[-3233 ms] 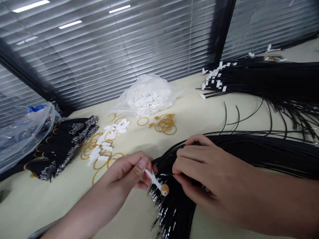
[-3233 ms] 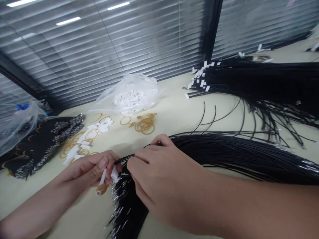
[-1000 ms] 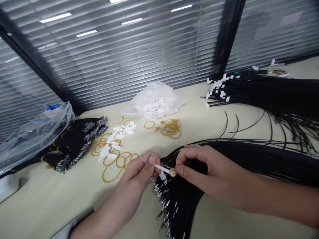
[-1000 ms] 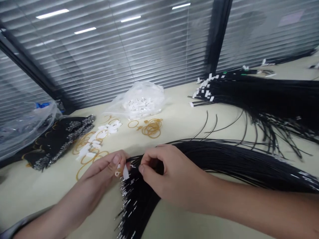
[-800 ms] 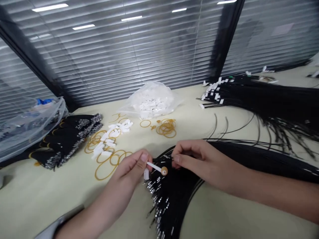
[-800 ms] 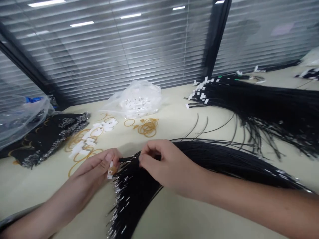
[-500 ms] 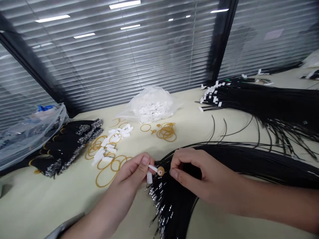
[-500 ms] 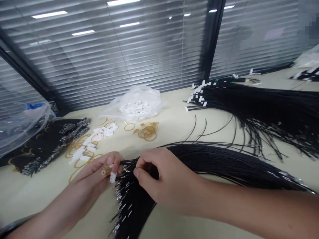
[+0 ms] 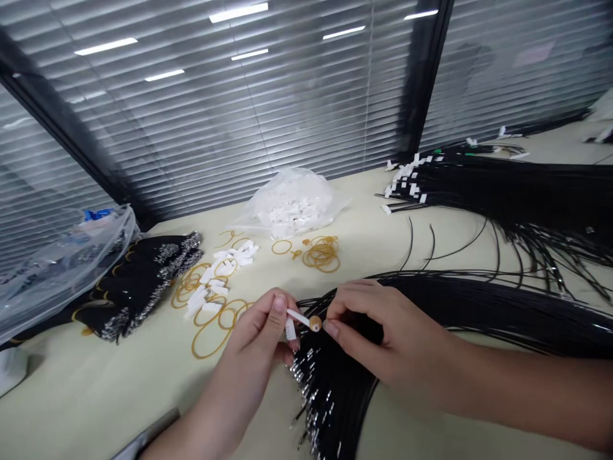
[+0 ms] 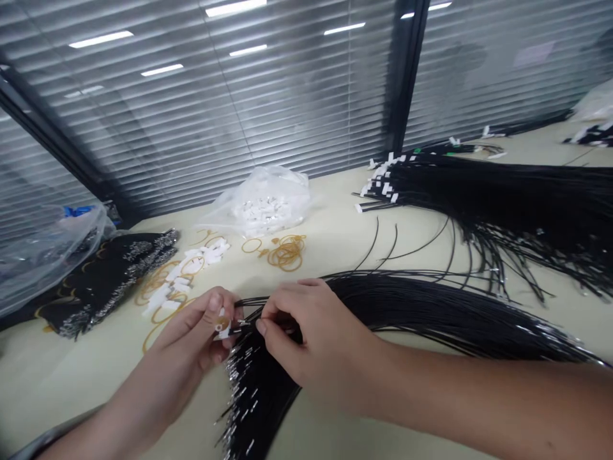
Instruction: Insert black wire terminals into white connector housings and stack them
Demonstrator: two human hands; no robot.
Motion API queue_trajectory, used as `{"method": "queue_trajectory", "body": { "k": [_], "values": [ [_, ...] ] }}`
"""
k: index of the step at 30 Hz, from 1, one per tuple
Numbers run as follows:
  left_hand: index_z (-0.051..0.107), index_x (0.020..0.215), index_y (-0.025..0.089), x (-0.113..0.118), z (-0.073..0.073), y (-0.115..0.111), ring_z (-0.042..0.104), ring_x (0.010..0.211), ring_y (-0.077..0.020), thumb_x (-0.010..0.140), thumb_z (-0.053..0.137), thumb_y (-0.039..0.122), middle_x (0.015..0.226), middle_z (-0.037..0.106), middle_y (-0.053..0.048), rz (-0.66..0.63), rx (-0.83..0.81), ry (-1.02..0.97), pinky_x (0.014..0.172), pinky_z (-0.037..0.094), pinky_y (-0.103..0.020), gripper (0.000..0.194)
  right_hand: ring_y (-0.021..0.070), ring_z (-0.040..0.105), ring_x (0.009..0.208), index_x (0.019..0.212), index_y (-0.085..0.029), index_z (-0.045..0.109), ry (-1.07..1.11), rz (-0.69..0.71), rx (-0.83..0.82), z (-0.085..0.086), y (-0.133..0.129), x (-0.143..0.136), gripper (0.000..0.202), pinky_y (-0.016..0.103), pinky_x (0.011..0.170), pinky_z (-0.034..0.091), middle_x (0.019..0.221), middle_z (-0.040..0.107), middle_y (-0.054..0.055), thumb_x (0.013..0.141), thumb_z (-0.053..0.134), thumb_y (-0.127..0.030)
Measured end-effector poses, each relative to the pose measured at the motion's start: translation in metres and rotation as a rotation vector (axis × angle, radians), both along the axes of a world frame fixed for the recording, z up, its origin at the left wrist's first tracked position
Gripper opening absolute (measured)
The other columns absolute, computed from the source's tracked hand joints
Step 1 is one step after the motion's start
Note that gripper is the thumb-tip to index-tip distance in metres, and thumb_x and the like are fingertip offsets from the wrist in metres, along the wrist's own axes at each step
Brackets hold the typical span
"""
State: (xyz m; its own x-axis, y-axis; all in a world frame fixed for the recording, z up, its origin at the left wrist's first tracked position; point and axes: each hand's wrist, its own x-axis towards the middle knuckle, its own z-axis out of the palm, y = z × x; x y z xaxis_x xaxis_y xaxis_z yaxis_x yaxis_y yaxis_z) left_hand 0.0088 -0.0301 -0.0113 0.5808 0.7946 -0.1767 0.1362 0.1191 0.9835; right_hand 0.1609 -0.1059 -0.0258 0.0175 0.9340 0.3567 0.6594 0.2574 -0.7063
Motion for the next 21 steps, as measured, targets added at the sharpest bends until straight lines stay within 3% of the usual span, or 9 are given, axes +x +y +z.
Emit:
{"method": "queue_trajectory", "body": {
  "k": [11,21],
  "values": [
    [0.048,0.066,0.019,0.0019,-0.0013,-0.0039,0.044,0.053,-0.0101,0.087,0.044,0.04,0.064,0.048,0.004,0.023,0.171,0.03,0.049,0.037,-0.02,0.03,0.0096,0.049,0.062,0.068,-0.017,0.052,-0.021,0.007,0.027,0.0019,-0.0012,-0.0032,0.014,0.026,0.065,0.035,0.064,0.054,-0.004,0.081,0.047,-0.014],
    [0.046,0.064,0.019,0.0011,-0.0038,-0.0043,0.043,0.049,-0.0086,0.086,0.047,0.039,0.059,0.046,0.005,0.05,0.118,0.045,0.045,0.037,-0.017,0.03,0.0095,0.049,0.064,0.068,-0.017,0.051,-0.042,-0.001,0.032,-0.0007,0.0,-0.0086,0.014,0.026,0.067,0.035,0.065,0.055,-0.004,0.08,0.046,-0.012]
  ]
}}
